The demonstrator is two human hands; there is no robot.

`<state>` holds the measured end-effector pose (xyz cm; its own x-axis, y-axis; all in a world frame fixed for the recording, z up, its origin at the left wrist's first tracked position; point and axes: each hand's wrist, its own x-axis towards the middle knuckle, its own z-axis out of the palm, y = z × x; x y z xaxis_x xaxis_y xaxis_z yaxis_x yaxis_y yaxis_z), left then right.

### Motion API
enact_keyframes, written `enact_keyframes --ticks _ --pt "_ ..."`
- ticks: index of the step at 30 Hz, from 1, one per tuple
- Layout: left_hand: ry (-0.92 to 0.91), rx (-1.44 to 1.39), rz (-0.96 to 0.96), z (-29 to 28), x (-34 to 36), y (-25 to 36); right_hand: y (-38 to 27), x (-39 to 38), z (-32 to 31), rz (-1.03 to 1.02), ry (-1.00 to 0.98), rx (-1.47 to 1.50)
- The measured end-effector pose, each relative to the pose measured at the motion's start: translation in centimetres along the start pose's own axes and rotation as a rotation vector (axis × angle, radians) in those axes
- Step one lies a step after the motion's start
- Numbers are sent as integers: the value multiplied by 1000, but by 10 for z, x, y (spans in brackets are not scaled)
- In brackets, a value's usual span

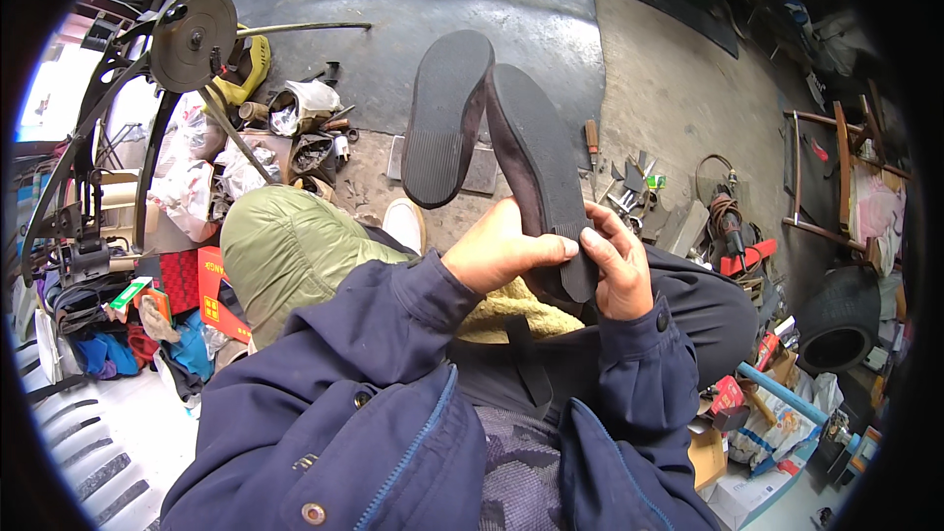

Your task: The person retrieves a brown shoe from a yellow bag, removes the sole, and uses shears to trim the sole's edge. The person then picks up an angle grinder and holds it while inspecting the shoe and sole.

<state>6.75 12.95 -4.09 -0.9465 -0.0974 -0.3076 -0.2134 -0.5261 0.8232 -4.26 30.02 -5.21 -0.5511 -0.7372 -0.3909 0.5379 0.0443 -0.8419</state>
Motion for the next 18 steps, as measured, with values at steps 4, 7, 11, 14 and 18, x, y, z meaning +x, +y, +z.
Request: enact_keyframes --ticks 4,7,11,14,18 --pt "-73 -115 -187 -3 -5 4 1 -2 -5 91 -67 236" --pt "-140 -296 -257 -5 -5 3 -2 -3 -7 156 -71 346" --pt "-121 -456 -228 -4 -7 -4 -5 0 -6 188 -118 380" --pt "-145 -492 -233 -7 -6 -6 -4 2 -4 168 -109 428" --pt "-99 -512 -232 -8 -8 -11 -1 2 -5 156 -59 438"
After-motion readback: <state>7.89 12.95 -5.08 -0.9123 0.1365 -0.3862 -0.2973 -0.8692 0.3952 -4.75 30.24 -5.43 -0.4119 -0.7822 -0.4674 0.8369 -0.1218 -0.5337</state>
